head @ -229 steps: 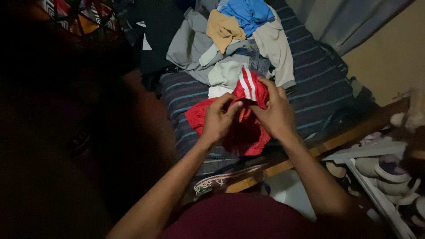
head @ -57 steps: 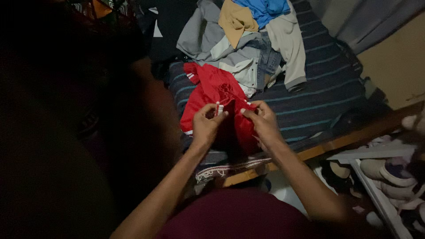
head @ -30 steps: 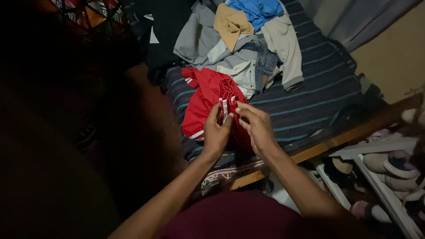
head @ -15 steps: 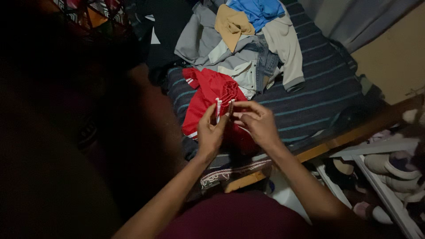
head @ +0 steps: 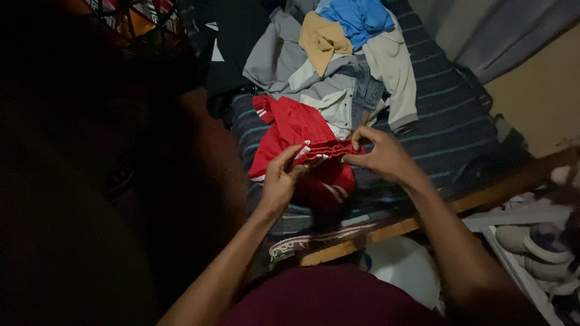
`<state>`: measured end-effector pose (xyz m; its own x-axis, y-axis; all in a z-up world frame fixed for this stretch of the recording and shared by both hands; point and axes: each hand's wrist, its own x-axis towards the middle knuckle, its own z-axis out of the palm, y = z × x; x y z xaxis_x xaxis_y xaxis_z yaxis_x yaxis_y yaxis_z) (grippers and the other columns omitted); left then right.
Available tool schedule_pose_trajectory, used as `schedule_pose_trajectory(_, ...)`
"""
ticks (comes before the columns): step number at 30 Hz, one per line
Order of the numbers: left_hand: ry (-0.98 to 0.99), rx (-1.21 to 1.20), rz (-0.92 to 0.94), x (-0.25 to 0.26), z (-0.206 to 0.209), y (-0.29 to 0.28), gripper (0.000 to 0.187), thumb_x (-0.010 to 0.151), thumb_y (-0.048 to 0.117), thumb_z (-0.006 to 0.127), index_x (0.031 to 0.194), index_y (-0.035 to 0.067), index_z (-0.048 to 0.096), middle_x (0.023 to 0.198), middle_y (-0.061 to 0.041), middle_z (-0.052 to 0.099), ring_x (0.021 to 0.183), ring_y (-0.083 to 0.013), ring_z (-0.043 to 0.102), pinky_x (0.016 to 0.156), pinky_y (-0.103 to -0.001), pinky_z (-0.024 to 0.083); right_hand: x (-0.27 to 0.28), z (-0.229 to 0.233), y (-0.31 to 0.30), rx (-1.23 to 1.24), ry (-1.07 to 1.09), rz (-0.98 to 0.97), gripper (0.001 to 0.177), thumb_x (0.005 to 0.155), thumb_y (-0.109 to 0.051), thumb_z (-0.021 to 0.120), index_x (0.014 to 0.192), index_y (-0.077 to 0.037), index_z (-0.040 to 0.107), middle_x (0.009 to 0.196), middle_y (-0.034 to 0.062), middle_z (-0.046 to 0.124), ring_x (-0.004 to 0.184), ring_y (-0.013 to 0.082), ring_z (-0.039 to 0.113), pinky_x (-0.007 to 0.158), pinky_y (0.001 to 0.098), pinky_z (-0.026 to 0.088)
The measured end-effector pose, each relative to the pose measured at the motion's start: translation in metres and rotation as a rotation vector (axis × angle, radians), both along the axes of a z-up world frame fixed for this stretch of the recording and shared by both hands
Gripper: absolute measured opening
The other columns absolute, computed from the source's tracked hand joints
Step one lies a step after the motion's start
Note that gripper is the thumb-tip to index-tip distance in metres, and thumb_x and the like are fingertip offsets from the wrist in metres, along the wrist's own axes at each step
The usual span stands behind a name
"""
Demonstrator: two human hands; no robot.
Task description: The person folds red shorts by hand on a bed.
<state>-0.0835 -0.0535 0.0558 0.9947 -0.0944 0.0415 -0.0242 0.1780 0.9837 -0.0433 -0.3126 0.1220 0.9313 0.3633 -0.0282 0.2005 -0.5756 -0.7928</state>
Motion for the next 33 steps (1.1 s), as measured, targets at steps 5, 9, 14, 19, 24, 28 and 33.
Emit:
schedule_pose_trajectory(5, 0.042, -0.083, -0.059, 0.007, 0.044, 0.008, 0.047, 0.091, -0.006, 0.061, 0.138, 0.000, 0.060, 0.123, -0.004, 0.070, 0.111, -0.0134, 0.065, 0.098, -0.027, 0.051, -0.006, 0.002, 0.000, 0.577, 0.418, -0.077, 0.080, 0.068, -0.029, 0.090, 0.135, -0.012, 0.049, 0.109, 0.0154, 0.067, 0.105, 0.0327, 0.069, 0.092, 0.0462, 0.059)
schedule_pose_trajectory(9, 0.098, -0.246, -0.095, 0.014, 0.081, 0.004, 0.042, 0.097, 0.001, 0.060, 0.139, 0.000, 0.059, 0.122, -0.007, 0.070, 0.105, -0.0160, 0.065, 0.094, -0.031, 0.052, -0.015, -0.004, 0.000, 0.587, 0.406, 0.012, 0.097, 0.065, -0.034, 0.088, 0.148, -0.009, 0.043, 0.138, 0.0139, 0.064, 0.131, 0.0270, 0.058, 0.108, 0.0415, 0.046)
schedule_pose_trajectory(14, 0.094, -0.443, -0.200, 0.030, 0.100, 0.013, 0.044, 0.097, 0.007, 0.061, 0.140, -0.002, 0.057, 0.125, -0.011, 0.070, 0.111, -0.0195, 0.067, 0.101, -0.035, 0.052, 0.000, -0.016, 0.005, 0.346, 0.437, -0.016, 0.077, 0.072, -0.041, 0.082, 0.137, -0.013, 0.052, 0.134, 0.0129, 0.064, 0.126, 0.0264, 0.059, 0.102, 0.0436, 0.051)
schedule_pose_trajectory(19, 0.035, -0.146, -0.032, 0.043, 0.105, 0.027, 0.059, 0.097, 0.028, 0.066, 0.147, 0.004, 0.050, 0.136, -0.011, 0.065, 0.125, -0.0202, 0.062, 0.111, -0.036, 0.047, 0.008, -0.001, 0.010, 0.369, 0.407, -0.029, 0.049, 0.095, -0.043, 0.069, 0.118, 0.000, 0.068, 0.104, 0.0186, 0.070, 0.094, 0.0264, 0.070, 0.090, 0.0433, 0.056)
schedule_pose_trajectory(24, 0.090, 0.073, -0.040, 0.048, 0.080, 0.026, 0.084, 0.085, 0.051, 0.073, 0.150, 0.003, 0.048, 0.142, -0.016, 0.063, 0.130, -0.0255, 0.061, 0.111, -0.038, 0.046, -0.001, 0.033, 0.031, 0.750, 0.498, -0.198, 0.050, 0.094, -0.035, 0.065, 0.129, -0.001, 0.055, 0.112, 0.0142, 0.068, 0.098, 0.0245, 0.071, 0.090, 0.0449, 0.058)
schedule_pose_trajectory(28, 0.355, 0.484, -0.147, 0.045, 0.035, 0.021, 0.117, 0.075, 0.049, 0.089, 0.157, 0.001, 0.020, 0.150, -0.022, 0.037, 0.136, -0.0309, 0.046, 0.108, -0.040, 0.044, 0.003, 0.052, 0.041, 0.995, 0.345, -0.237, 0.054, 0.097, -0.031, 0.061, 0.138, 0.002, 0.050, 0.129, 0.0161, 0.067, 0.120, 0.0250, 0.067, 0.105, 0.0408, 0.055)
schedule_pose_trajectory(33, 0.088, 0.403, -0.003, 0.037, -0.017, 0.016, 0.064, 0.086, 0.033, 0.080, 0.133, -0.004, 0.056, 0.121, -0.016, 0.066, 0.111, -0.0213, 0.063, 0.095, -0.033, 0.050, 0.004, 0.055, 0.038, 1.041, 0.326, -0.273, 0.053, 0.099, -0.031, 0.060, 0.139, 0.001, 0.050, 0.135, 0.0189, 0.063, 0.125, 0.0259, 0.063, 0.106, 0.0402, 0.054)
